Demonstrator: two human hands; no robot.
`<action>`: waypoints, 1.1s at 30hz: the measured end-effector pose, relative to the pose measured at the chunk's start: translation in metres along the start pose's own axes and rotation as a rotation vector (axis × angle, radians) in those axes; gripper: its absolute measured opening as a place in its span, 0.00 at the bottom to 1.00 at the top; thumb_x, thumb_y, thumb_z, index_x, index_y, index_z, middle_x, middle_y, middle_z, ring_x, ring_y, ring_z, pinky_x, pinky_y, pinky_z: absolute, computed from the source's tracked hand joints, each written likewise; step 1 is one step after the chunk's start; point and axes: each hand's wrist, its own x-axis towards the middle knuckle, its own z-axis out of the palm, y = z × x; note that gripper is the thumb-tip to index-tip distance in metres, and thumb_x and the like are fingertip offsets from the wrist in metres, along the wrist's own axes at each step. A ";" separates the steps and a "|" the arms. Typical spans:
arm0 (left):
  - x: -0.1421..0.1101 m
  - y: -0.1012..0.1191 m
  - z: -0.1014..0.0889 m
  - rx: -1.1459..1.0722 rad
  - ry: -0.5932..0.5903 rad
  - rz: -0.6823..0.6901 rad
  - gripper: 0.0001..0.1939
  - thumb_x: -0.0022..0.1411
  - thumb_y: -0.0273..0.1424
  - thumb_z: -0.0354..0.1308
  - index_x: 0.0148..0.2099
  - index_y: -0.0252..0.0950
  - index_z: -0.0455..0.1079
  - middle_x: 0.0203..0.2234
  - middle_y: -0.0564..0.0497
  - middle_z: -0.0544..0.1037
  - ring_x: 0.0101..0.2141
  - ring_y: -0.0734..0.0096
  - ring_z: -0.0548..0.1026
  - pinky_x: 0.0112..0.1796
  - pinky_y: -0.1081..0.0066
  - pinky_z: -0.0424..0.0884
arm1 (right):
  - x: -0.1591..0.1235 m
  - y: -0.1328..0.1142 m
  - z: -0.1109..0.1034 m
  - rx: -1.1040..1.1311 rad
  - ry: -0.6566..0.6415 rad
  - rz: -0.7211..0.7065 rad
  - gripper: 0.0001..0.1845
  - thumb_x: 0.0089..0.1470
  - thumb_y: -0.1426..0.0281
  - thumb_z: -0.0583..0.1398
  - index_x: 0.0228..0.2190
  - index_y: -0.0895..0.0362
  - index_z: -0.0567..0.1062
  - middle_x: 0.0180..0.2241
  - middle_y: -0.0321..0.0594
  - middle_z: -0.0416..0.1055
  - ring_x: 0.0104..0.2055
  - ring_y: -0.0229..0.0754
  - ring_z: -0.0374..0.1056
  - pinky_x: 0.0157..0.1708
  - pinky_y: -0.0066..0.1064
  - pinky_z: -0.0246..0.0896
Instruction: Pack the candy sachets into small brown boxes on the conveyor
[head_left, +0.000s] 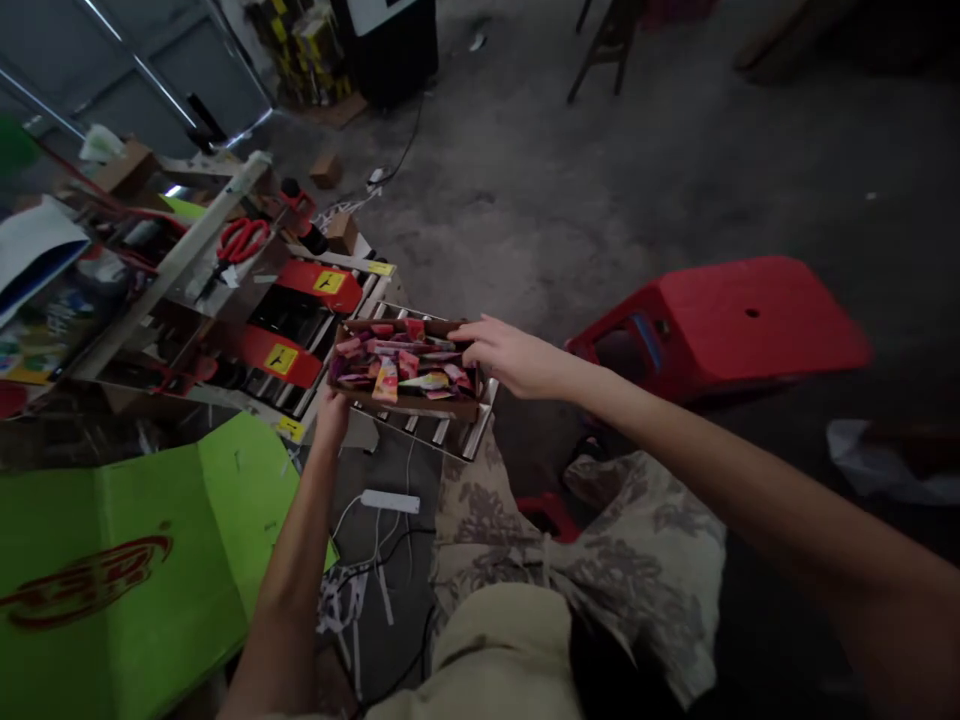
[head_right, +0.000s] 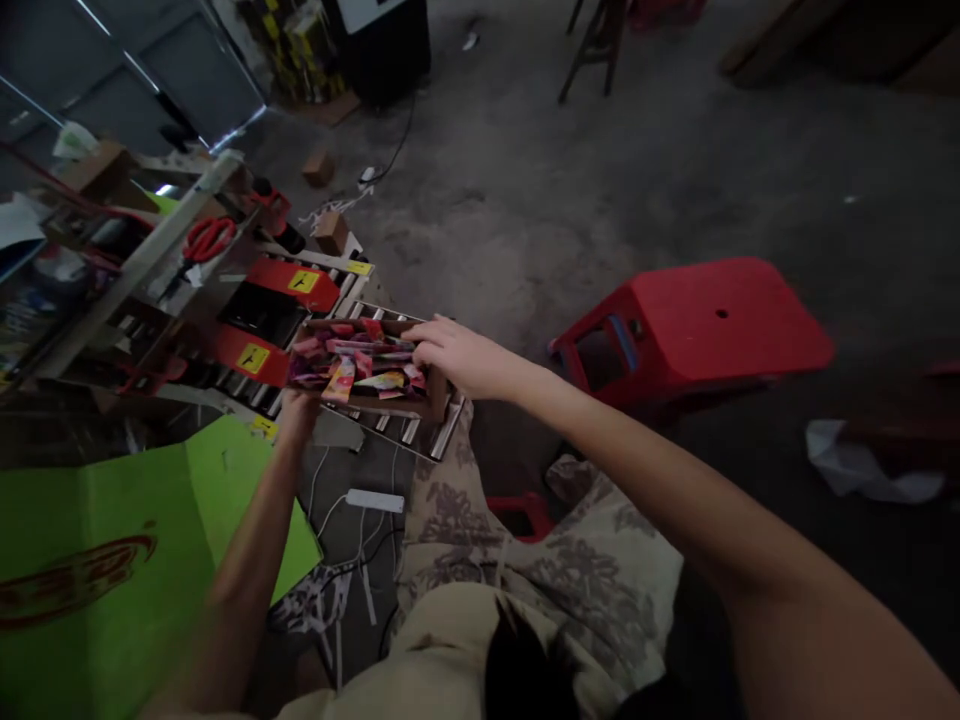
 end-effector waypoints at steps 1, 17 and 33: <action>0.002 0.008 -0.003 -0.057 0.023 0.034 0.24 0.47 0.45 0.67 0.43 0.35 0.73 0.41 0.46 0.80 0.44 0.63 0.76 0.44 0.68 0.72 | -0.004 -0.003 -0.001 0.075 0.070 0.040 0.18 0.61 0.73 0.53 0.52 0.59 0.69 0.66 0.55 0.54 0.70 0.50 0.49 0.66 0.54 0.49; 0.004 0.120 -0.001 0.747 -0.729 0.249 0.41 0.39 0.56 0.72 0.51 0.37 0.72 0.41 0.44 0.75 0.39 0.59 0.74 0.41 0.65 0.72 | 0.075 0.009 0.082 0.181 -0.452 0.003 0.34 0.62 0.65 0.58 0.66 0.54 0.59 0.71 0.53 0.42 0.73 0.63 0.37 0.67 0.57 0.46; 0.027 0.121 0.022 1.052 -1.082 0.353 0.30 0.66 0.55 0.48 0.39 0.37 0.81 0.38 0.42 0.74 0.41 0.58 0.73 0.46 0.64 0.67 | 0.064 0.011 0.070 0.426 0.076 0.059 0.17 0.61 0.73 0.56 0.50 0.56 0.77 0.58 0.47 0.69 0.62 0.45 0.64 0.62 0.44 0.61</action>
